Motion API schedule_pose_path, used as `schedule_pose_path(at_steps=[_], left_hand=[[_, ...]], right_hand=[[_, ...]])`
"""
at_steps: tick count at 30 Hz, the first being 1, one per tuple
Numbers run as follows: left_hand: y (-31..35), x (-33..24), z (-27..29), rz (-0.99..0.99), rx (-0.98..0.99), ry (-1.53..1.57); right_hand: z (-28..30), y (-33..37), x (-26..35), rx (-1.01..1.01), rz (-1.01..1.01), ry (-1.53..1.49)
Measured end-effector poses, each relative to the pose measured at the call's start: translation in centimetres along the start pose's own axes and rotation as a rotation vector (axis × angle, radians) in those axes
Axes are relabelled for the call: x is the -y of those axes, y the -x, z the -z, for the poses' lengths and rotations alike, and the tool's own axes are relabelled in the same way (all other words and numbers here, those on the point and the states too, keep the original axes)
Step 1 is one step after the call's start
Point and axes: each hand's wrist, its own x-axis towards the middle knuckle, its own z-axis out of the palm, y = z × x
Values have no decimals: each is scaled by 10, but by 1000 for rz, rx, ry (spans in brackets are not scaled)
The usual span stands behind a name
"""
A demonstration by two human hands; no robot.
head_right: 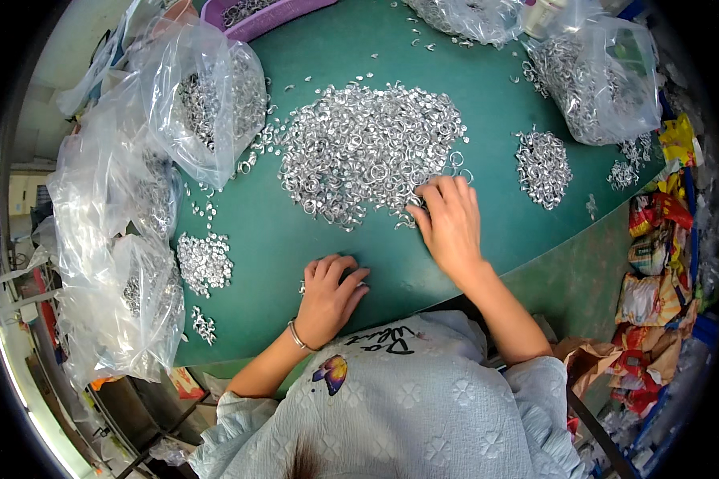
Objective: The person scans a plastic bag with a phone and then sorts small metal hooks by hand on a green workbench, moving them from a central pile into separate clusters.
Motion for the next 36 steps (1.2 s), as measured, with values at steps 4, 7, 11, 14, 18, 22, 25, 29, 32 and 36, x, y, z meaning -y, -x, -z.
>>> schedule_pose_path(at_steps=[4,7,11,14,18,22,25,29,32,36], left_hand=[[12,9,2,48,2,57],[15,9,10,59,18,59],[-5,3,18,52,-11,120],[-43,0,8,-15,-61,87],[-103,-1,-14,-154,-118,1],[-134,8,-36,-201,-7,-119],[-136,8,-37,-229,22,-146],[-135,9,-36,-315,5,-146],[-135,13,-35,-356,2,-188],[-137,12,-32,-360,-9,-141]], right_hand=[[-2,-10,-34,-26,59,-42],[4,-30,-49,-90,17,-42],[19,-20,-34,-116,-10,16],[16,-1,-17,104,126,-42],[16,-2,-11,141,51,118],[24,-1,-14,186,69,136],[25,12,-28,139,1,53],[31,23,-39,4,-105,-53],[35,26,-32,20,-43,-85],[25,29,-31,66,8,-49]])
